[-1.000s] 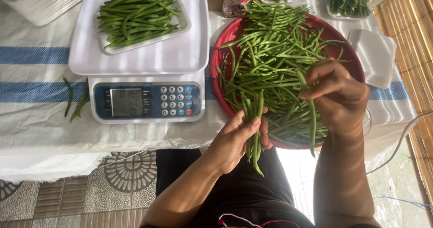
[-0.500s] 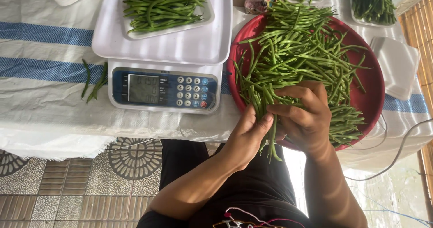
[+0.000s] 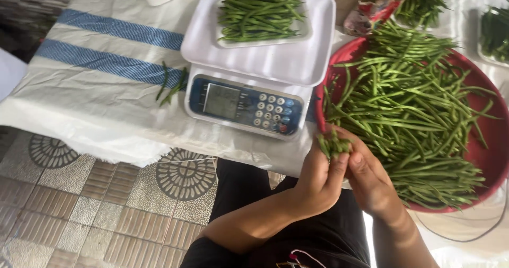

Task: Trimming the ends of green beans and weighing them on a digital scale

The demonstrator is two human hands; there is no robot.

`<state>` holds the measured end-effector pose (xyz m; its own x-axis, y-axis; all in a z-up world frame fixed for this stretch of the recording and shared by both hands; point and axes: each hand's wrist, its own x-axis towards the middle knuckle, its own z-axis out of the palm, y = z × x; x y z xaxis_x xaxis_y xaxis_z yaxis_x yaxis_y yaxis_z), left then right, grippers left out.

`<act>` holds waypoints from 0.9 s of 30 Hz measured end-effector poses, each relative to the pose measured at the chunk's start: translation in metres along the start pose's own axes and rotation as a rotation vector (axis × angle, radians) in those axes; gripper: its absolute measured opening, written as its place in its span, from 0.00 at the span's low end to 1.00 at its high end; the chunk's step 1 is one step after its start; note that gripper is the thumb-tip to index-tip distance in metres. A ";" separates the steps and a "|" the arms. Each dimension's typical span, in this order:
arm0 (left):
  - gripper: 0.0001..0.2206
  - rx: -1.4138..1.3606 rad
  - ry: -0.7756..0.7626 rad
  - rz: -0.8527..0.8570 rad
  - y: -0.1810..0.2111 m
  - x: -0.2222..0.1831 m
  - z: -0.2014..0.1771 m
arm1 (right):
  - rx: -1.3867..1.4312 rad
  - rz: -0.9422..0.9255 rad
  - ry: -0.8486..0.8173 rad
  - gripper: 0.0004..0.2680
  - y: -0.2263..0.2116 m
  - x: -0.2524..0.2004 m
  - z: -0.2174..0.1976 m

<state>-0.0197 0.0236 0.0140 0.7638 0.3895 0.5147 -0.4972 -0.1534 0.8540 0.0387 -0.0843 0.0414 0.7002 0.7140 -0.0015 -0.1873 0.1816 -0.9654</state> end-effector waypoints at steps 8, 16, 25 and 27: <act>0.12 0.431 0.032 0.150 0.010 0.001 -0.036 | -0.172 -0.042 -0.150 0.13 0.034 0.001 -0.022; 0.20 -0.081 -0.234 -0.315 -0.001 -0.003 -0.057 | -0.169 0.132 -0.301 0.10 0.043 0.012 -0.031; 0.30 -0.250 0.057 -0.005 0.000 -0.001 -0.087 | -0.996 0.211 -0.238 0.09 -0.055 0.082 0.042; 0.26 -0.041 0.277 0.133 -0.002 -0.011 -0.086 | -1.356 0.006 -0.042 0.09 -0.087 0.116 0.062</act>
<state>-0.0625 0.0976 0.0000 0.5523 0.6024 0.5762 -0.6054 -0.1853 0.7740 0.0935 0.0252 0.1416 0.6760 0.7366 -0.0225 0.6468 -0.6077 -0.4608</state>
